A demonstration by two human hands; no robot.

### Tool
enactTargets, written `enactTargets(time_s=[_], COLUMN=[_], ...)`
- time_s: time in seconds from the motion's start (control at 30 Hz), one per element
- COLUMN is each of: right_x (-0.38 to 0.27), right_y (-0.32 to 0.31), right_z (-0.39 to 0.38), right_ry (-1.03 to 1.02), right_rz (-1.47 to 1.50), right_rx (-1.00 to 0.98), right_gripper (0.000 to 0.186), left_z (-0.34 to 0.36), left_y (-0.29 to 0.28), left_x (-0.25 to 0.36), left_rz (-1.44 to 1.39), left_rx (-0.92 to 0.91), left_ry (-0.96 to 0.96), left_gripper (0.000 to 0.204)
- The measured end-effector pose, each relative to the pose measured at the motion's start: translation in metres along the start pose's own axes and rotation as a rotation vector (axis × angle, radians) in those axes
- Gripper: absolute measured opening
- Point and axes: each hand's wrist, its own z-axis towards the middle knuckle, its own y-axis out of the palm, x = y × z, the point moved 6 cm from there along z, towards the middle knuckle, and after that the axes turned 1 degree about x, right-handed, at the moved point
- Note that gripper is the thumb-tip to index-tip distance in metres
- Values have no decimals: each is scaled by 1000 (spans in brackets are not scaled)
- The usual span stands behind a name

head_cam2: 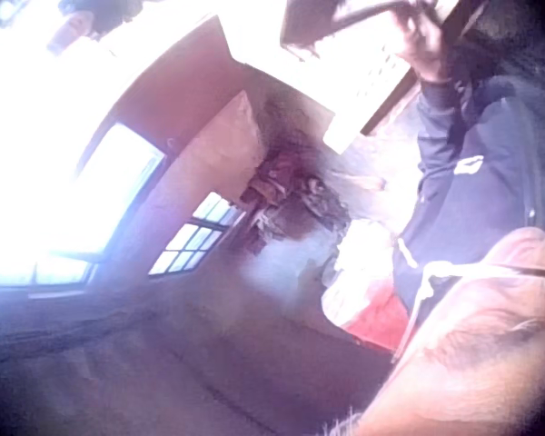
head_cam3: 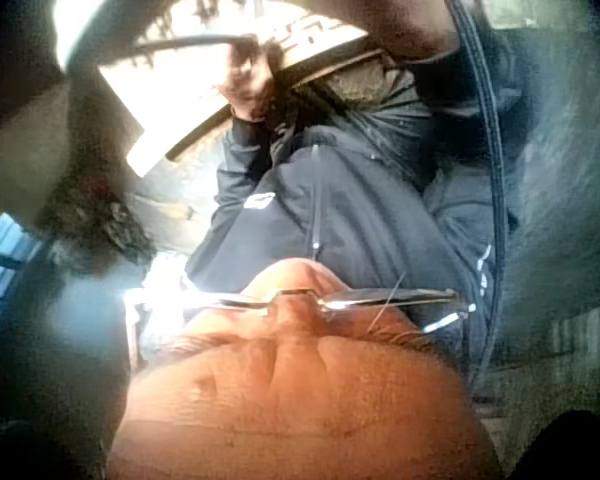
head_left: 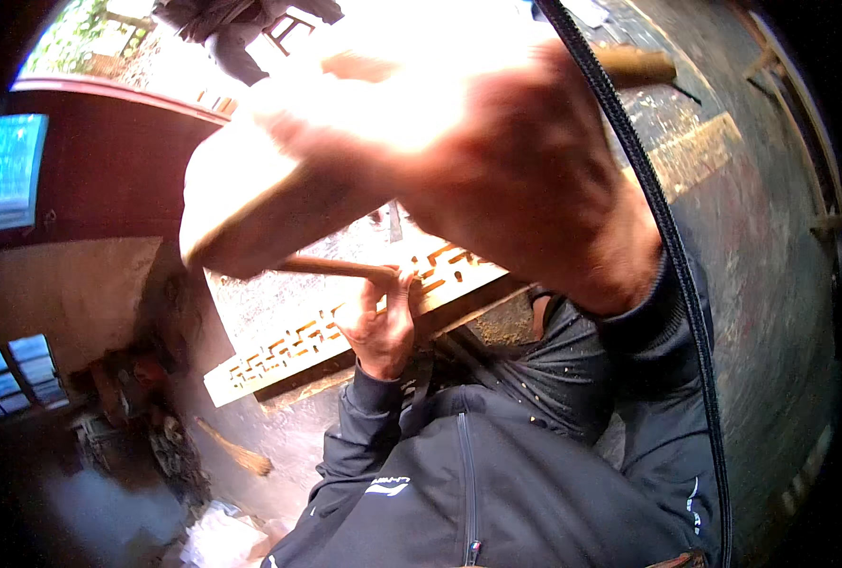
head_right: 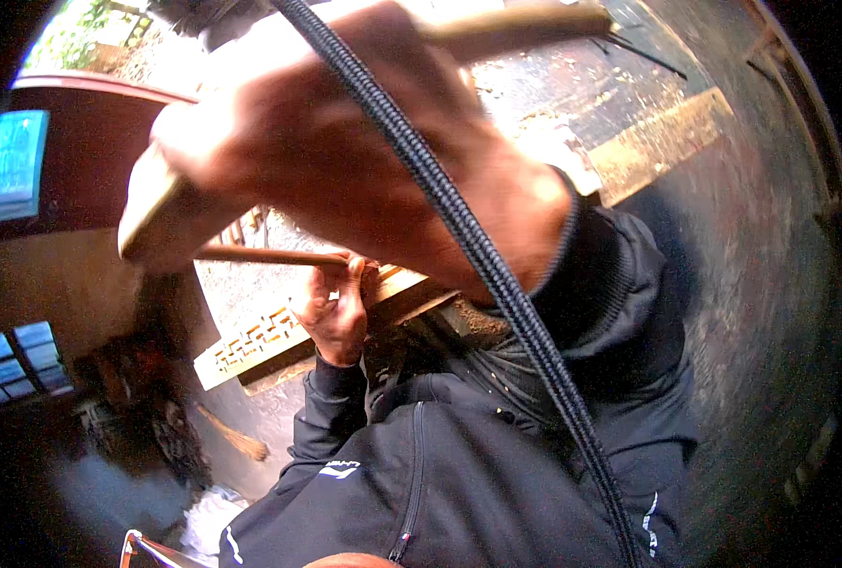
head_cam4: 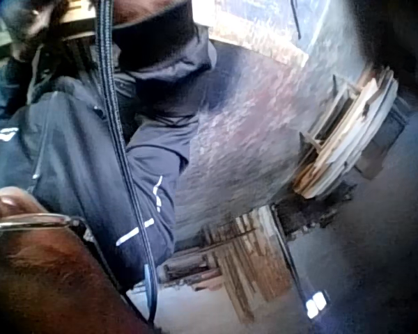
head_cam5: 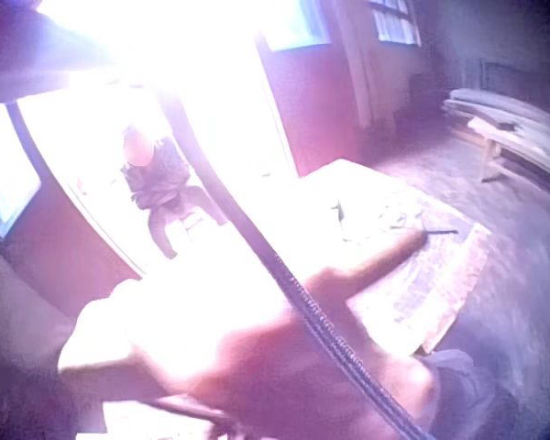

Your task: The person uses a chisel and a wooden mallet to carve a decorative geometric pattern into a wooden beam on a workshop table.

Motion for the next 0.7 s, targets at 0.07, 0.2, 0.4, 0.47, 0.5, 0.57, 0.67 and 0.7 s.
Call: enactTargets(time_s=[0.07,0.2,0.4,0.47,0.5,0.57,0.67,0.7], right_x=[20,44,56,60,62,63,64,64], right_y=[4,4,19,24,27,32,37,38], right_z=[-4,-24,-37,-42,-43,-46,-46,-47], right_ry=[-27,47,273,275,277,292,290,285], right_rz=[162,205,200,175,176,178,176,174], right_rx=[127,48,-135,-168,-179,-196,-213,-216], right_gripper=[50,61,66,65,66,66,67,68], left_z=[-3,11,-2,-7,-9,-10,-9,-8], left_y=[8,3,14,16,15,14,13,13], left_x=[-9,2,-2,-4,-4,-4,-5,-2], left_rz=[-660,-751,-808,-796,-726,-687,-597,-616], left_rx=[165,229,196,197,178,188,118,137], left_ry=[-451,-354,-451,-485,-447,-439,-367,-374], left_gripper=[19,15,28,31,29,22,23,22])
